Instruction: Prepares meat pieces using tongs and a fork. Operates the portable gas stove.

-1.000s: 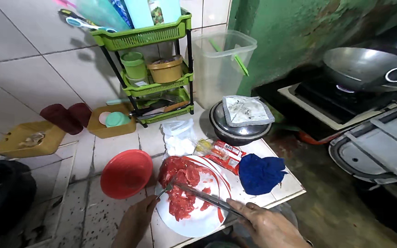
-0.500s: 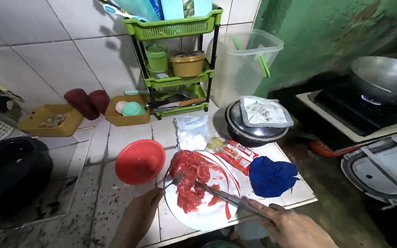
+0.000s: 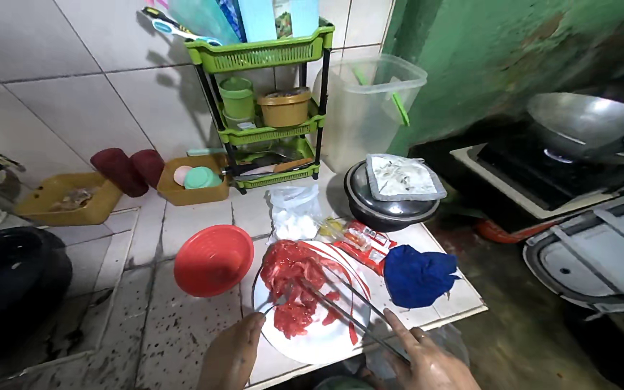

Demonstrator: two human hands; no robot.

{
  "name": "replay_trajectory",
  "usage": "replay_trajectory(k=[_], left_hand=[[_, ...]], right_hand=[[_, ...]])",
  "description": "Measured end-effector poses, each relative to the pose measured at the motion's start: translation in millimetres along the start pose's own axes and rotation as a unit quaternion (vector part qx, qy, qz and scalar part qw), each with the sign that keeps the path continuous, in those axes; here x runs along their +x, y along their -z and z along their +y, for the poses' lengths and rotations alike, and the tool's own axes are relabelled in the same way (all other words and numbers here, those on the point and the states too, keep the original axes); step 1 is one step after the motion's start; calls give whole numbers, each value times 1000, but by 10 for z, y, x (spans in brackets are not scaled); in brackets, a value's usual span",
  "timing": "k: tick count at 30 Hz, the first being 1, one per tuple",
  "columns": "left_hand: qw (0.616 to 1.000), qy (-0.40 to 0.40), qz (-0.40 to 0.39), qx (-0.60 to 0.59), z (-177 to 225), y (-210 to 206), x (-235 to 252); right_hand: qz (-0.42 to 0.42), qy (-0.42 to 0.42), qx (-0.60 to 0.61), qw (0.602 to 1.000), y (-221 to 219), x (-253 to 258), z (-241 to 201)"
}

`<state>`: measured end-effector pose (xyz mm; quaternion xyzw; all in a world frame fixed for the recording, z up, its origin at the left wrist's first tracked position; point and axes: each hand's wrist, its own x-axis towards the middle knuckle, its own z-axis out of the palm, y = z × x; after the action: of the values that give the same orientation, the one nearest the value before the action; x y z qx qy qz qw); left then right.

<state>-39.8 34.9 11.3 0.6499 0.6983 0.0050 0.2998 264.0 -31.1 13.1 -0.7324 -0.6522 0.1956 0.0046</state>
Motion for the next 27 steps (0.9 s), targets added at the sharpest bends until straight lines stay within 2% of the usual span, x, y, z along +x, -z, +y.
replay_trajectory(k=[5,10,14,20,24,27], left_hand=[[1000,2,-6,17,-50,-47,-20],[1000,18,-23,2,-30,-34,-31],[999,21,-31,3,-15,-21,-31],[999,28,-35,-4,-24,-24,-13],[999,26,-25,-24,-36,-61,-4],[999,18,-17,-28,-47,-80,1]], right_hand=[[-47,-19,14,999,75,65,49],[-40,-37,18,998,192,54,129],[-18,-15,-25,999,210,99,127],[-40,-11,-51,998,318,67,156],[0,-22,-77,997,215,170,182],[68,35,-83,994,62,218,243]])
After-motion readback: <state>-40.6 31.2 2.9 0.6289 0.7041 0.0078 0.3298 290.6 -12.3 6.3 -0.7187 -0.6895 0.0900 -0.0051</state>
